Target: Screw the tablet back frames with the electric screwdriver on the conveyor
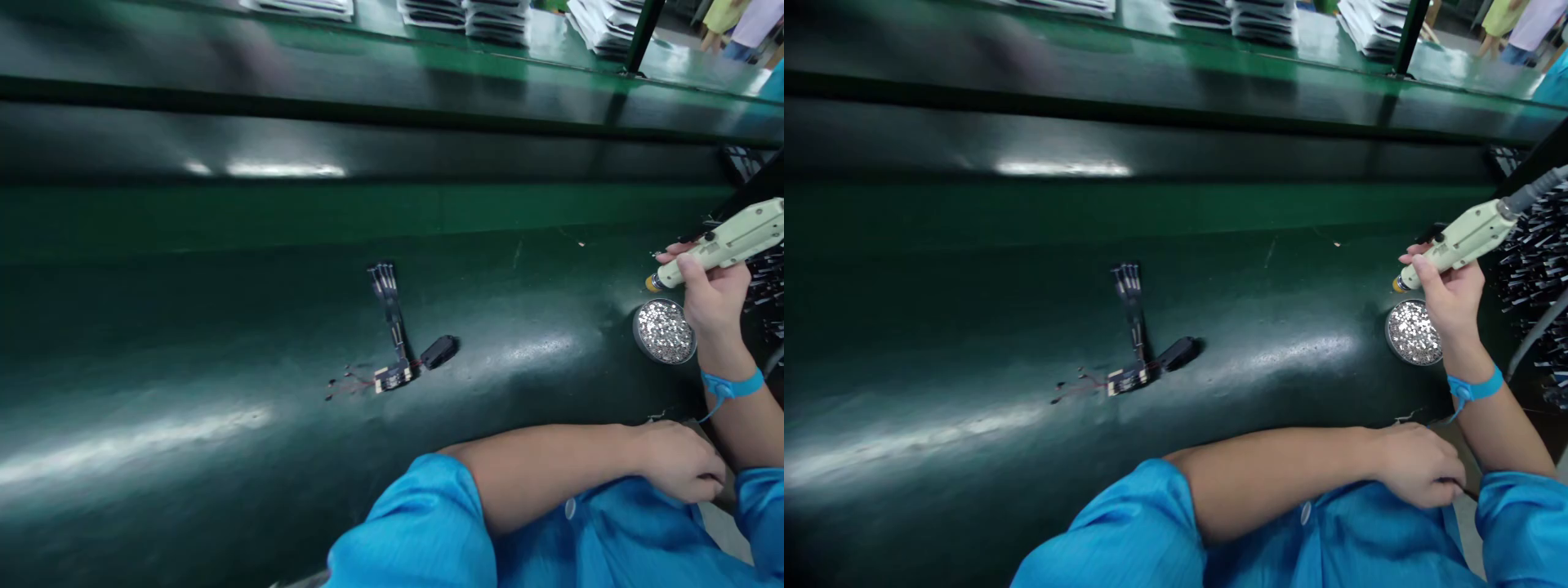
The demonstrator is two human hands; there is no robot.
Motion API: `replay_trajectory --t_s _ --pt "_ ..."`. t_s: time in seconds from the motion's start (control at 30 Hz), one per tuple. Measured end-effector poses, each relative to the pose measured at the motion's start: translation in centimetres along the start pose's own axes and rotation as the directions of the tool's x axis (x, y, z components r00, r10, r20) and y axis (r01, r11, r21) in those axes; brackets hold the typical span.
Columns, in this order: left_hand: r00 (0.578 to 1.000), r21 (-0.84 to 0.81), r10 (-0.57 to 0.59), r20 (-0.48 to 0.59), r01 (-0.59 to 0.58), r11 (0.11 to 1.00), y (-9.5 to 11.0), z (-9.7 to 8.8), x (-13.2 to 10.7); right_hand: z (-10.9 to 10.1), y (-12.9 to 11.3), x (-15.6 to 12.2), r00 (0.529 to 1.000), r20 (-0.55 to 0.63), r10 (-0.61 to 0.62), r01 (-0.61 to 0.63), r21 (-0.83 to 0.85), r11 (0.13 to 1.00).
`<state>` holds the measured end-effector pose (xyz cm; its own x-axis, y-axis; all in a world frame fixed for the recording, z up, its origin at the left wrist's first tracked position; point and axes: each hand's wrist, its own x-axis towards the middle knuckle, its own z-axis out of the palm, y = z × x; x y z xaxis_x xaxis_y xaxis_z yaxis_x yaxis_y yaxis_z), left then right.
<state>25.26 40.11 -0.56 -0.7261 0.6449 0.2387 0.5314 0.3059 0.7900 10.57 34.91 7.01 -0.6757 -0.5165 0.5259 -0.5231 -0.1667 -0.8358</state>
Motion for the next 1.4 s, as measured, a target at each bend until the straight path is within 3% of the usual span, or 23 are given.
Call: replay_trajectory --t_s 0.13,0.27,0.37,0.43,0.53,0.6,0.8,1.07,1.13,1.3,1.4 --pt "1.000 0.017 -0.005 0.009 0.005 1.000 0.3 -0.5 -0.1 -0.1 1.8 0.8 0.999 0.033 0.034 -0.033 -0.038 0.999" --pt "1.000 0.027 -0.016 0.015 0.016 1.000 0.2 -0.5 -0.1 -2.7 2.0 -0.9 0.988 0.142 0.067 -0.023 -0.290 0.957" --pt "0.999 0.013 -0.028 0.018 0.027 1.000 0.0 -0.3 0.0 -5.6 1.5 -4.0 0.983 0.181 0.027 0.090 -0.605 0.791" --pt "0.999 0.002 -0.031 0.013 0.031 1.000 0.0 -0.3 0.1 -7.3 1.4 -6.3 0.950 0.312 0.021 0.216 -0.704 0.677" --pt "1.000 -0.011 -0.016 0.009 0.016 1.000 -0.1 -0.3 0.0 -8.7 1.8 -8.7 0.839 0.541 0.061 0.401 -0.690 0.602" --pt "1.000 -0.005 -0.011 0.005 0.011 1.000 -0.2 -0.3 0.0 -8.7 2.3 -9.3 0.777 0.623 0.089 0.475 -0.674 0.565" --pt "0.999 -0.007 -0.023 -0.038 0.023 1.000 -0.6 0.5 -0.2 -7.2 2.4 -9.1 0.700 0.703 0.126 0.546 -0.641 0.540" --pt "0.999 -0.028 -0.033 -0.040 0.031 0.999 -0.6 0.6 -0.2 -8.1 0.9 -9.4 0.548 0.830 0.103 0.620 -0.486 0.616" --pt "0.998 -0.022 -0.040 -0.043 0.039 0.999 -0.6 0.6 -0.2 -8.1 1.2 -9.2 0.550 0.830 0.092 0.624 -0.481 0.616" --pt "0.999 -0.031 -0.046 -0.010 0.046 0.998 -0.8 1.0 -0.2 -8.2 2.3 -8.6 0.660 0.746 0.094 0.551 -0.565 0.615" --pt "0.999 -0.022 -0.051 -0.012 0.051 0.998 -0.8 1.0 -0.2 -8.0 2.6 -8.4 0.695 0.713 0.091 0.510 -0.578 0.637"
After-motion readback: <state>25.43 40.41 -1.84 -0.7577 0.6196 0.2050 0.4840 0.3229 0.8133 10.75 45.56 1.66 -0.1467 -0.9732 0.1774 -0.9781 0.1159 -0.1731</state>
